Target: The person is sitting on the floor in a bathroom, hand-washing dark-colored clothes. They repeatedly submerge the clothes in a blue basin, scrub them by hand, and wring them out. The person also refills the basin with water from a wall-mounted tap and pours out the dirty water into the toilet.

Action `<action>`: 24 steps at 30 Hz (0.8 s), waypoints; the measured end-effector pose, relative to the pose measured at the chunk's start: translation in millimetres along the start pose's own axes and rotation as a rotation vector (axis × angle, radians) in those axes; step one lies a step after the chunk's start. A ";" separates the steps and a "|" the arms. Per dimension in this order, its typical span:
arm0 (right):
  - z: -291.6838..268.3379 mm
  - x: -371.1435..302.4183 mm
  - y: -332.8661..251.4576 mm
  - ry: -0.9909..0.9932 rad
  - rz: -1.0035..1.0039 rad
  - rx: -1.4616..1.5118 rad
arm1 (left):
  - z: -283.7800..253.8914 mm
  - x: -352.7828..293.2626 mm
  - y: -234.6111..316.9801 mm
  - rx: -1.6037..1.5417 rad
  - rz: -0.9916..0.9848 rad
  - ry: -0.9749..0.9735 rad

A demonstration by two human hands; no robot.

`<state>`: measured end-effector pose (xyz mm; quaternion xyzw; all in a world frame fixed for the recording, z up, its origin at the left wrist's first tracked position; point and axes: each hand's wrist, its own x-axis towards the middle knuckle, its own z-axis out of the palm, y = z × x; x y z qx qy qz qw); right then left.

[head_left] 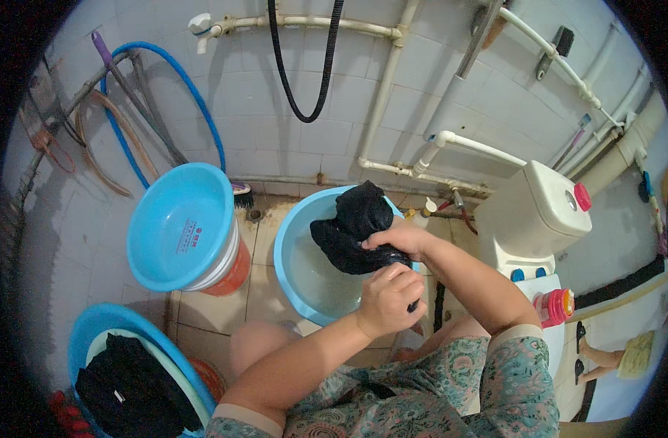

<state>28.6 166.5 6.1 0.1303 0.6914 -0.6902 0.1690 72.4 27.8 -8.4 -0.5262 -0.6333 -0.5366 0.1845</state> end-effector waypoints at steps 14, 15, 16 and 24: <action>-25.7 -14.4 34.2 0.161 0.250 0.098 | 12.8 4.0 -3.2 -0.389 -0.371 0.073; -27.9 -14.5 35.5 0.118 0.165 0.225 | 5.5 9.7 -3.1 -0.650 -0.543 0.129; -31.3 -15.9 34.4 0.161 0.103 0.236 | -3.0 13.9 -2.8 -0.913 -0.714 0.184; -26.4 -44.2 -41.4 0.220 0.124 -0.038 | -2.8 -9.1 -18.6 -1.599 -1.423 0.131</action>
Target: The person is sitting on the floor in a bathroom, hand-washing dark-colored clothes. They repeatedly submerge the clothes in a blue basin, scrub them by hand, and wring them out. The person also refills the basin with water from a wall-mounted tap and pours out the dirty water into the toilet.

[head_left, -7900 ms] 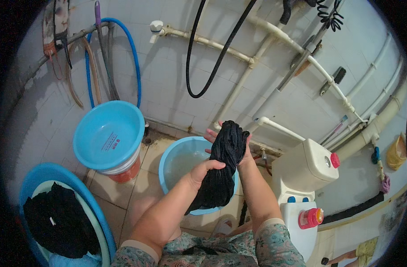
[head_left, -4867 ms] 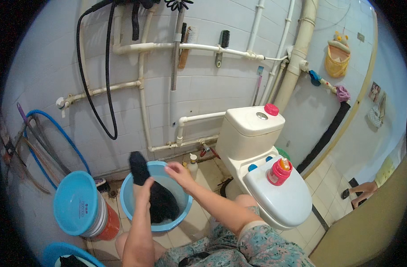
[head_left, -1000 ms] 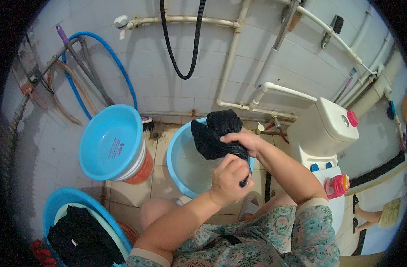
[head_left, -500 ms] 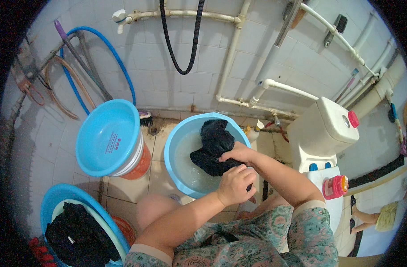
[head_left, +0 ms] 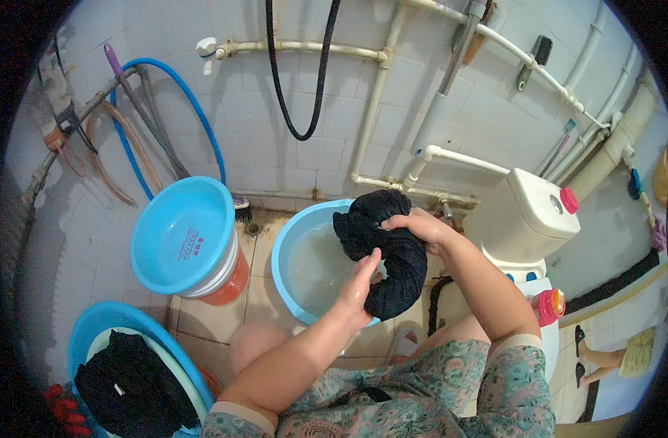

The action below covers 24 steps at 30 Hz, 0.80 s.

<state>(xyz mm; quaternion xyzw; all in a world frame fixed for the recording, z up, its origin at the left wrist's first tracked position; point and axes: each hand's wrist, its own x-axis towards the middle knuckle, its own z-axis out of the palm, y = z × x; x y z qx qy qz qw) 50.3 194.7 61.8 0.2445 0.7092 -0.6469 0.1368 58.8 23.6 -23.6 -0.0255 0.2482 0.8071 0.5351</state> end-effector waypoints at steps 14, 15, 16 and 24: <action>63.6 -69.3 -11.8 0.208 -0.381 -1.498 | 29.1 -5.5 6.6 -0.027 0.199 0.074; 65.8 -79.5 -12.5 0.193 -0.430 -1.473 | 19.6 2.7 5.1 -0.068 0.213 -0.002; 67.1 -89.0 -10.8 0.173 -0.473 -1.439 | 26.9 -5.9 13.2 -0.112 0.202 -0.006; 9.7 -61.5 40.2 0.118 -0.183 0.004 | 15.4 -0.7 32.5 -0.198 0.120 -0.002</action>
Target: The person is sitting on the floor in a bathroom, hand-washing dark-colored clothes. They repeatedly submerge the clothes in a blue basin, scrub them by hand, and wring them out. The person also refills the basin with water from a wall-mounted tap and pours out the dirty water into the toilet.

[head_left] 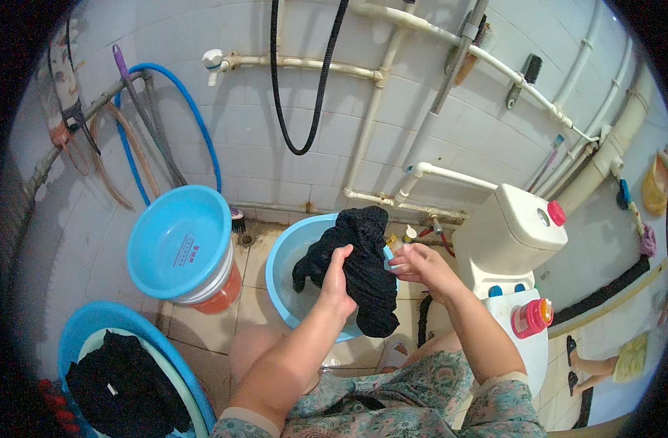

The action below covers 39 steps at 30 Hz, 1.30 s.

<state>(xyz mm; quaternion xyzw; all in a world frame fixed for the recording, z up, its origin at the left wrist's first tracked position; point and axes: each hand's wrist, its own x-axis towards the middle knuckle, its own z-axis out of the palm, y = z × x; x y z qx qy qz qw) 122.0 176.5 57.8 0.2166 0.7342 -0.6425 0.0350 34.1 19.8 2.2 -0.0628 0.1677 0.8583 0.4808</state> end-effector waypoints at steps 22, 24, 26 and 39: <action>26.5 96.5 51.9 -0.229 -0.205 1.238 | 8.3 -17.8 9.5 0.122 -0.148 -0.109; 17.3 87.3 34.9 -0.269 -0.212 1.133 | 10.6 -16.0 8.7 0.208 -0.189 -0.032; 6.6 84.8 27.4 -0.170 -0.203 0.974 | 12.2 -14.1 8.8 0.263 -0.210 -0.062; 11.7 117.8 -3.2 0.126 -0.566 -0.354 | -33.7 38.1 -26.6 0.588 -0.156 0.193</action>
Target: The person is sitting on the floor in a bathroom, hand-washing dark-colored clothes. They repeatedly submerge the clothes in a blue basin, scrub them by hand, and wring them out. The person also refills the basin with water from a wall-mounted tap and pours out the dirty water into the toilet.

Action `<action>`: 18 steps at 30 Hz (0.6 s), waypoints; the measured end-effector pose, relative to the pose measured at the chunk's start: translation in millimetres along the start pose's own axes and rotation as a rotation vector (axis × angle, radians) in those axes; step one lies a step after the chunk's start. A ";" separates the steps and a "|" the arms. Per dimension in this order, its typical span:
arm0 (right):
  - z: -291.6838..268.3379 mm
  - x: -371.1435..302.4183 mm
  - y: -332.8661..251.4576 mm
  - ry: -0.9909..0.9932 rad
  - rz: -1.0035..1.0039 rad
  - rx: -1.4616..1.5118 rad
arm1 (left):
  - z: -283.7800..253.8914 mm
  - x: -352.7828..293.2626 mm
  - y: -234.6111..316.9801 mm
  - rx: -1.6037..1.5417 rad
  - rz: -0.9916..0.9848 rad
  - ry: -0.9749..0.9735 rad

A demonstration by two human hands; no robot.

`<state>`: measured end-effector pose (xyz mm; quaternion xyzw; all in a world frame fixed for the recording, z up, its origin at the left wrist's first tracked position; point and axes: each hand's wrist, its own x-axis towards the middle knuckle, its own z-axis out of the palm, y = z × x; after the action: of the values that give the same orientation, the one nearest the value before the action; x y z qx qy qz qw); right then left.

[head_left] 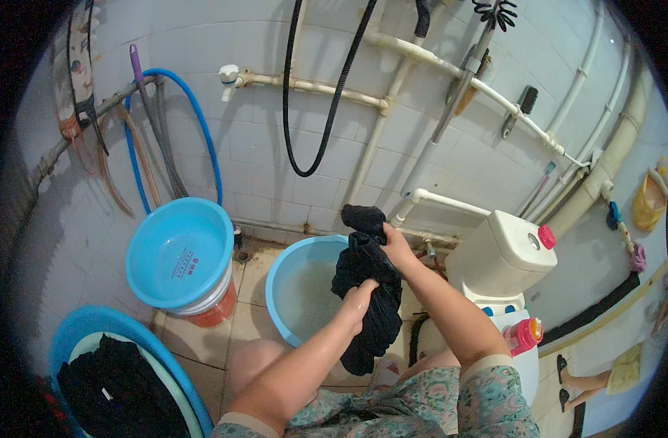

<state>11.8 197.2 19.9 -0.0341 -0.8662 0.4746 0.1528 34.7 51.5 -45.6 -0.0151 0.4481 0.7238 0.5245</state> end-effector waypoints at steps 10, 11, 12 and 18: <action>-4.4 -0.4 -28.3 -0.078 0.140 -0.736 | 6.8 -26.7 14.4 -0.142 0.128 -0.228; -0.9 -0.6 -40.0 -0.138 0.141 -0.825 | 6.1 -26.2 14.0 -0.120 0.102 -0.198; 2.7 -3.4 -54.0 -0.209 0.141 -0.885 | 5.7 -24.8 10.5 -0.098 0.070 -0.171; -8.2 -9.3 -52.4 -0.251 0.272 -0.159 | 7.0 -35.5 16.1 -0.250 0.024 -0.270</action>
<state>27.5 173.3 65.6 -0.1034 -0.9005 0.4215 -0.0249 41.3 28.9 -13.7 0.0225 0.2804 0.7754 0.5653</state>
